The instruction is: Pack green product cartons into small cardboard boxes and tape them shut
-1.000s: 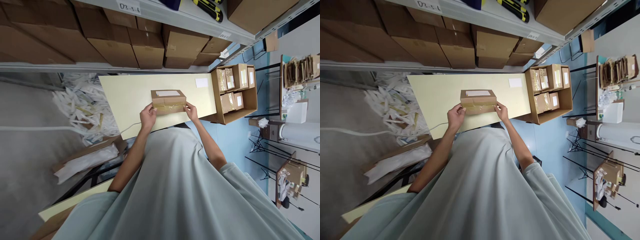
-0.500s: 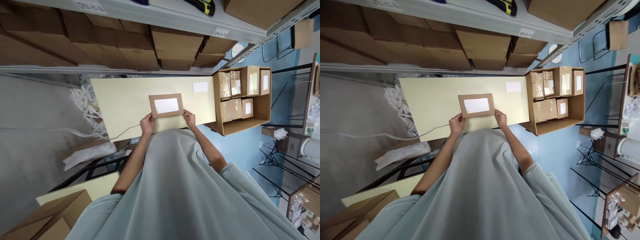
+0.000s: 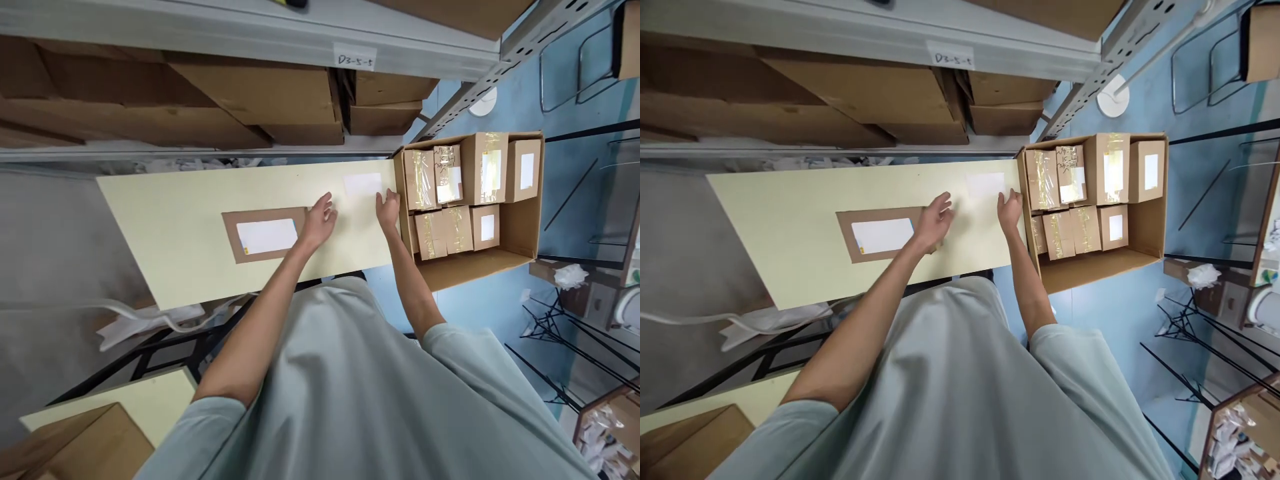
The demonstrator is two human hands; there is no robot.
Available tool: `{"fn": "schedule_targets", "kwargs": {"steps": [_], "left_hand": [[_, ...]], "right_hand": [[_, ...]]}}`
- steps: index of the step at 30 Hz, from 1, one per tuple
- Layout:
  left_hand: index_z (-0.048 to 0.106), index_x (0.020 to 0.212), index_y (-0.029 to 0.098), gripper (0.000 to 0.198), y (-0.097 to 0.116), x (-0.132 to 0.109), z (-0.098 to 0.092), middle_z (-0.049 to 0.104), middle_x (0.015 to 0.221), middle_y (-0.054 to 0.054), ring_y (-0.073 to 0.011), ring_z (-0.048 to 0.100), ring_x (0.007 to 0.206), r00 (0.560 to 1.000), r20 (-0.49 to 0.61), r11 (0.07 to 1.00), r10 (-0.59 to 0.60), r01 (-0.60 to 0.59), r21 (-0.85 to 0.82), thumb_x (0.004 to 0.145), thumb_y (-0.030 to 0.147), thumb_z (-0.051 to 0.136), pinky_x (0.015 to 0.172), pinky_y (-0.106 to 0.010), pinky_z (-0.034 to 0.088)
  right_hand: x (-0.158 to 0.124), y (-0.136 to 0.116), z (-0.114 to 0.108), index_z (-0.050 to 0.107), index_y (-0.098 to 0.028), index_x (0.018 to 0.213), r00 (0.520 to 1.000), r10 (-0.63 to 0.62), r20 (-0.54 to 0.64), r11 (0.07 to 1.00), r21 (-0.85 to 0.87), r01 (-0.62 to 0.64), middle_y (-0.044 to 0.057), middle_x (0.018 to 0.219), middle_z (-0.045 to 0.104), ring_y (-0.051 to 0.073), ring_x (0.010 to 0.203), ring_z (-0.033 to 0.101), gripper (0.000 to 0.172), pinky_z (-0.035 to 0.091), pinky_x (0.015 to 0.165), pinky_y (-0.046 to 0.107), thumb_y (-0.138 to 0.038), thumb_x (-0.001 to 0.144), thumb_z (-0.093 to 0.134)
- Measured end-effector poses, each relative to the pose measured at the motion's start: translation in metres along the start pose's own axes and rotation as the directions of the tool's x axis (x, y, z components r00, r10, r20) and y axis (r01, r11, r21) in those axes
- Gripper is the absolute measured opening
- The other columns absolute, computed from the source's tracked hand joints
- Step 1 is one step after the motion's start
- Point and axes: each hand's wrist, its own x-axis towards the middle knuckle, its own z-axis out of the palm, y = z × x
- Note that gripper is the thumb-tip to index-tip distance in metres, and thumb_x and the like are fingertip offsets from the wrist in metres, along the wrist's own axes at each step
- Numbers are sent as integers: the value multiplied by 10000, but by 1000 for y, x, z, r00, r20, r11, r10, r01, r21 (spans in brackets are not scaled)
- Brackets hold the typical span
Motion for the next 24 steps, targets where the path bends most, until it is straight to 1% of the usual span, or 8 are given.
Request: {"fn": "schedule_targets", "kwargs": {"steps": [3, 5, 8, 11, 13, 15, 20, 24], "left_hand": [[584, 1692, 147, 774, 1, 41, 36, 509, 1828, -247, -340, 621, 1618, 969, 64, 965, -238, 243, -96, 926, 149, 694, 1356, -489, 488], [565, 1714, 168, 849, -3, 57, 48, 460, 1862, -240, -334, 571, 1664, 951, 56, 938, -304, 309, -157, 879, 131, 718, 1336, -458, 505], [594, 1698, 233, 878, -9, 68, 56, 463, 1872, -200, -322, 550, 1679, 951, 16, 930, -310, 307, -201, 838, 152, 750, 1309, -437, 528], [615, 1677, 268, 850, -15, 69, 55, 484, 1865, -171, -311, 565, 1665, 949, 2, 928, -315, 308, -212, 841, 181, 740, 1293, -452, 546], [630, 1658, 269, 830, -17, 69, 52, 522, 1841, -168, -309, 585, 1646, 948, -2, 924, -318, 310, -223, 838, 184, 732, 1278, -472, 563], [658, 1625, 266, 806, -18, 68, 49, 574, 1801, -167, -311, 613, 1618, 947, -4, 923, -320, 311, -228, 827, 185, 734, 1269, -488, 572], [703, 1558, 257, 718, -18, 69, 49, 623, 1760, -160, -306, 662, 1555, 947, 5, 926, -321, 315, -210, 843, 193, 733, 1258, -493, 578], [733, 1494, 196, 574, -9, 69, 54, 664, 1703, -187, -319, 680, 1520, 951, -28, 948, -307, 303, -96, 922, 231, 742, 1256, -476, 567]], "right_hand": [[11, -5, 9, 692, -18, 1501, 999, 32, 3, 997, -63, -31, 326, 1531, 655, 396, 1463, 671, 489, 516, 1305, 546, -347, 1164, 560], [14, -6, 15, 705, -62, 1462, 999, 53, 8, 996, -76, -52, 306, 1528, 663, 380, 1447, 692, 426, 533, 1280, 524, -336, 1176, 551], [17, -5, 23, 715, -141, 1397, 994, 106, 12, 994, -39, -105, 269, 1505, 696, 365, 1396, 728, 360, 582, 1213, 526, -383, 1185, 555], [19, -2, 28, 748, -189, 1266, 987, 161, 6, 987, 19, -161, 216, 1383, 775, 355, 1278, 776, 307, 625, 1140, 525, -420, 1189, 561], [20, 0, 29, 768, -208, 1191, 985, 170, 7, 985, 21, -171, 178, 1278, 812, 346, 1207, 798, 300, 637, 1110, 513, -422, 1197, 558], [19, 1, 29, 782, -213, 1174, 989, 146, 8, 989, -2, -146, 159, 1236, 818, 336, 1180, 808, 323, 643, 1093, 496, -418, 1210, 534], [14, 2, 21, 804, -206, 1295, 999, 42, -29, 997, -59, -44, 179, 1388, 753, 326, 1254, 787, 476, 651, 1064, 456, -438, 1245, 391], [6, -6, 13, 791, -212, 1435, 1000, 11, -25, 991, -136, -14, 201, 1508, 647, 363, 1426, 702, 537, 629, 1123, 482, -458, 1249, 352]]}}
